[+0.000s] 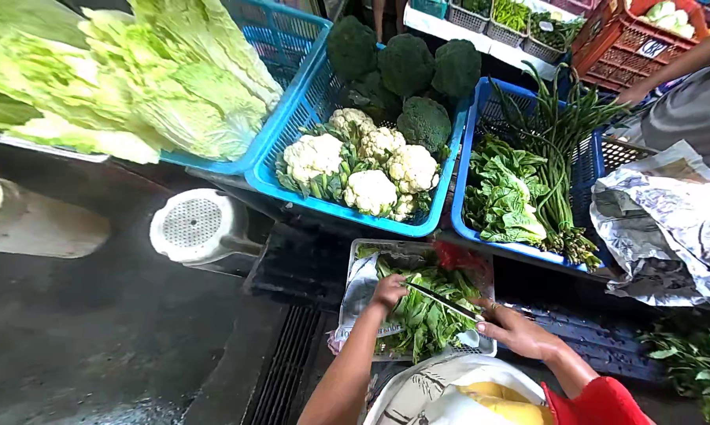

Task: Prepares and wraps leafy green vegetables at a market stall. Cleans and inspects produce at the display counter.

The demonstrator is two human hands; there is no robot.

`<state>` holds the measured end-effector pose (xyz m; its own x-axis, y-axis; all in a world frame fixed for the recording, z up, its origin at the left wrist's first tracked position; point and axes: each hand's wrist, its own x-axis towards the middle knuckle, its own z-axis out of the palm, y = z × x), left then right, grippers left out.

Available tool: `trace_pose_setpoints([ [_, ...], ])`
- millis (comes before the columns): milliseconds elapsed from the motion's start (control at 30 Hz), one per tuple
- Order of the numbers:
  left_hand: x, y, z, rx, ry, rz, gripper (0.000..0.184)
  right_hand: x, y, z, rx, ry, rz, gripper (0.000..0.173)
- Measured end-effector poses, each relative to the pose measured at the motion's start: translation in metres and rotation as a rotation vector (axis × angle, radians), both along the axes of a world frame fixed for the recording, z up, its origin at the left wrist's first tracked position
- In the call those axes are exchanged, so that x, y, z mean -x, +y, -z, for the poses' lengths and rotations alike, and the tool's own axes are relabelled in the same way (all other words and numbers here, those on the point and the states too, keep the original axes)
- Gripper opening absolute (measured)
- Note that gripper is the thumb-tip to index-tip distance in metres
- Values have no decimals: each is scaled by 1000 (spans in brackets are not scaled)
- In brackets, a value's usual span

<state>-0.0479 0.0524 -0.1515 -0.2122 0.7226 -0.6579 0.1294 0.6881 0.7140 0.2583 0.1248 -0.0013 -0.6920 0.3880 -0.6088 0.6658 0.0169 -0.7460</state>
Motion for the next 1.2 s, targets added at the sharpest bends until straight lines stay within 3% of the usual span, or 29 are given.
trace_pose_setpoints([
  [100,-10,-15,-48,-130,-371,-145,42,24,-4,1,-124,-36,-3,79],
  [167,-17,-20,-70,-198,-470,-150,42,40,-5,-2,-189,-36,-20,82],
  [333,-24,-25,-99,-418,-446,-38,44,68,-7,-17,-260,7,-56,79],
  [567,-20,-33,-119,-427,-331,-49,47,76,-16,-23,-277,89,8,69],
  [767,-22,-37,-139,-503,-285,73,44,75,-21,-20,-263,158,111,57],
  [900,-18,-36,-132,-531,-313,185,46,74,-24,-16,-117,299,244,43],
  [967,-17,-38,-131,-582,-389,221,57,73,-27,-15,82,412,334,32],
  [1067,-19,-38,-132,-609,-265,215,75,67,-26,-13,332,516,353,28],
  [1133,-18,-38,-132,-624,-173,203,67,65,-25,-12,376,539,356,29],
  [1200,-16,-38,-131,-655,-177,194,45,64,-25,-11,383,532,368,29],
])
